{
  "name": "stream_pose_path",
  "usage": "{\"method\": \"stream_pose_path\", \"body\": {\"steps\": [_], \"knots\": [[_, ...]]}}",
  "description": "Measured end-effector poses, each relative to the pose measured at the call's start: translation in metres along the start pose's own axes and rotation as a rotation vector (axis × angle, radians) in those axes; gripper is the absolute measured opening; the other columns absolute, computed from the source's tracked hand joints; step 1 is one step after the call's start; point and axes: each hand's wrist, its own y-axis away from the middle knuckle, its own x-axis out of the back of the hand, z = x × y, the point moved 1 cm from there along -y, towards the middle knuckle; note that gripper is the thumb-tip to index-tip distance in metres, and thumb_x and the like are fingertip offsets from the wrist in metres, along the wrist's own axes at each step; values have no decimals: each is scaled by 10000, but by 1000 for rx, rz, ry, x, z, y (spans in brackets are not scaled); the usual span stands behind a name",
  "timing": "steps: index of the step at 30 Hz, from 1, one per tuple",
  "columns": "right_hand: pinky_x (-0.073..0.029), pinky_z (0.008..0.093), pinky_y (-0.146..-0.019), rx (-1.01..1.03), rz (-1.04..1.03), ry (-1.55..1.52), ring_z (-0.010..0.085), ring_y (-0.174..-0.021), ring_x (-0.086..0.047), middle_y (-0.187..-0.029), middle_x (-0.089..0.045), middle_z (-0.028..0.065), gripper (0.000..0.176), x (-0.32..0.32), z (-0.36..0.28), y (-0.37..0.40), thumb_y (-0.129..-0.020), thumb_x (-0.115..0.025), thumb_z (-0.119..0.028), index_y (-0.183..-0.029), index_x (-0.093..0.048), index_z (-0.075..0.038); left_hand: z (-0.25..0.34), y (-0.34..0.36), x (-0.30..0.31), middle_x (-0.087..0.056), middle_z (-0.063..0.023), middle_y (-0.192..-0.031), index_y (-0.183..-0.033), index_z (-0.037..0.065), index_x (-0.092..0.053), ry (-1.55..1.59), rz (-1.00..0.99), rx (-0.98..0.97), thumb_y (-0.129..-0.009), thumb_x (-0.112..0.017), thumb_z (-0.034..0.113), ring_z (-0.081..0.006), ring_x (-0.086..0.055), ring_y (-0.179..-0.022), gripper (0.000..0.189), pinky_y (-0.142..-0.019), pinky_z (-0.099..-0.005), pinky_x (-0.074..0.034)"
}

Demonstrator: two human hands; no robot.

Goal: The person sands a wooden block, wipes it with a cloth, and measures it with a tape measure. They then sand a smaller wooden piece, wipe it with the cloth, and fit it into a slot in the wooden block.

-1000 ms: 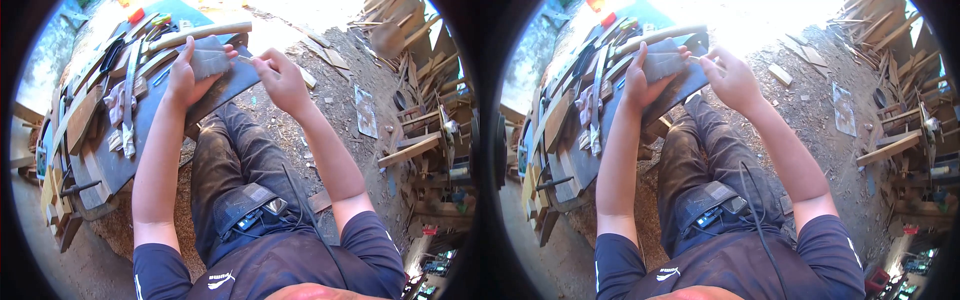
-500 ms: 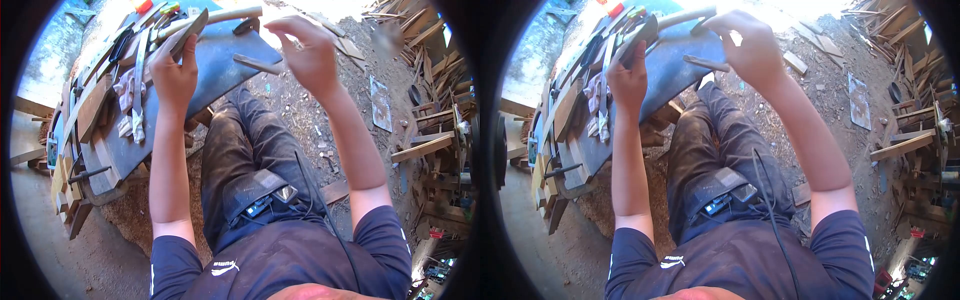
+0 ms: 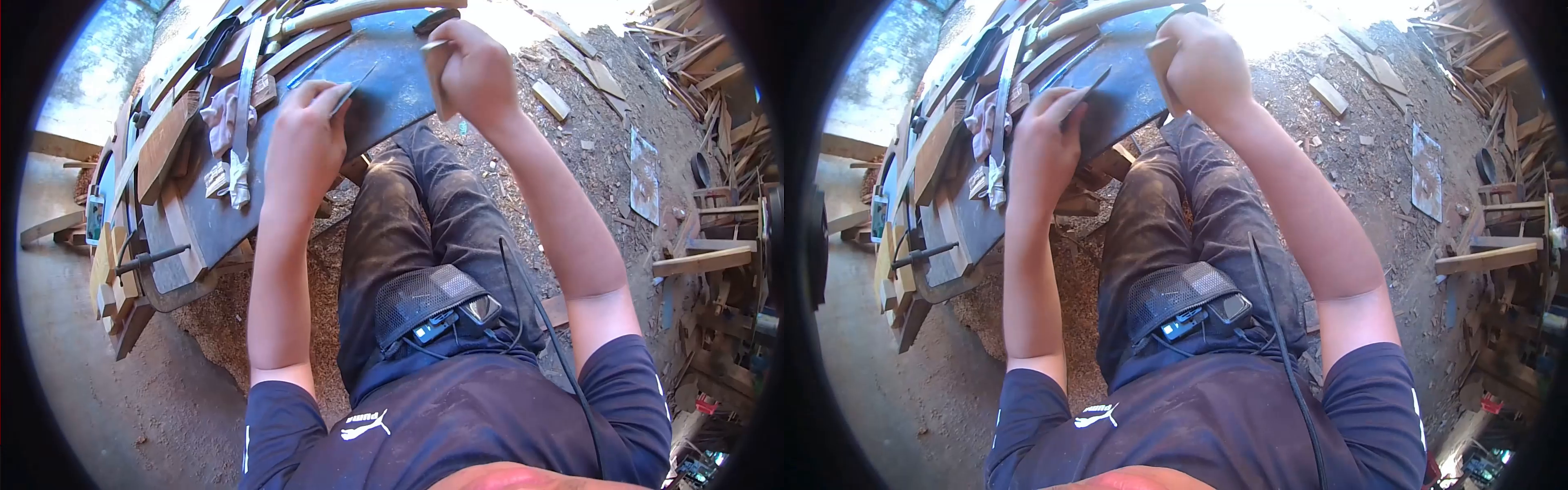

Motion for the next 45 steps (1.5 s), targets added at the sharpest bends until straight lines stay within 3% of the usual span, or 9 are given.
{"method": "stream_pose_path", "body": {"steps": [7, 10, 15, 21, 28, 32, 38, 42, 45], "knots": [[-522, 305, -651, -264, -62, -442, 194, -709, -665, -757, -655, 77, 135, 14, -22, -20, -874, -527, 35, -890, -632, -48, 18, 24, 19, -349, -229, -1521, -1519, 35, -366, -309, -233, 149, -882, -713, 471, -443, -327, -1394, 846, -1103, -544, -334], [-510, 279, -539, -426, -158, -655, 148, -611, -650, -729, -646, 74, 184, 4, -18, -9, -855, -499, 82, -875, -631, -44, 42, 20, 32, -370, -223, -1530, -1495, 57, -425, 34, -3, 65, -834, -783, 435, -419, -342, -1419, 842, -1169, -506, -288], [-523, 248, -600, -449, -377, -721, 105, -698, -635, -797, -646, 68, 215, 9, -69, 27, -861, -433, 117, -919, -605, 1, 60, 33, 10, -669, -143, -887, -1343, -40, -497, 426, 67, 13, -949, -685, 214, -281, -663, -732, 505, -694, -406, -543], [-574, 276, -726, -45, -456, -241, 175, -815, -722, -941, -751, 82, 105, 16, -50, 4, -872, -699, -22, -966, -738, -45, 53, 101, 15, -517, 37, -679, -1023, 38, -607, 1067, -85, 644, -1051, -533, 420, -15, -437, -574, 390, -507, -206, -354], [-567, 310, -697, 39, -535, -254, 213, -754, -737, -890, -769, 72, 299, -35, -94, -22, -933, -615, -61, -1202, -726, -129, 20, 176, 24, -554, 21, -678, -997, 39, -622, 1325, 10, 961, -1057, -477, 480, -32, -458, -536, 468, -516, -187, -368], [-575, 380, -732, 838, -432, -27, 306, -819, -716, -1052, -744, 53, 347, -96, -119, -24, -904, -596, -33, -1223, -690, -130, 20, 181, 37, -612, -39, -892, -1354, 33, -518, 1226, 160, 839, -1080, -465, 371, -40, -467, -598, 438, -570, -189, -405], [-545, 359, -881, 625, -410, -2, 297, -1028, -682, -1164, -697, 150, 280, -164, -148, -50, -933, -668, -109, -1212, -678, -78, 20, 182, 37, -600, -68, -961, -1414, 23, -458, 1574, 216, 836, -1093, -391, 391, -85, -517, -652, 493, -622, -222, -448], [-535, 398, -758, 543, -568, 61, 294, -851, -692, -819, -685, 189, 82, -181, -141, -57, -926, -603, -59, -959, -623, 13, 27, 176, 36, -597, -91, -1072, -1379, 12, -470, 1841, 297, 892, -1100, -367, 371, -149, -585, -819, 466, -734, -292, -490], [-512, 479, -850, 342, -269, -286, 297, -925, -692, -918, -699, 216, 200, -141, -159, -67, -932, -625, -174, -1052, -682, -25, 27, 173, 36, -577, -82, -1178, -1355, 8, -483, 1816, 361, 996, -1099, -374, 360, -173, -576, -982, 449, -785, -328, -495]]}}
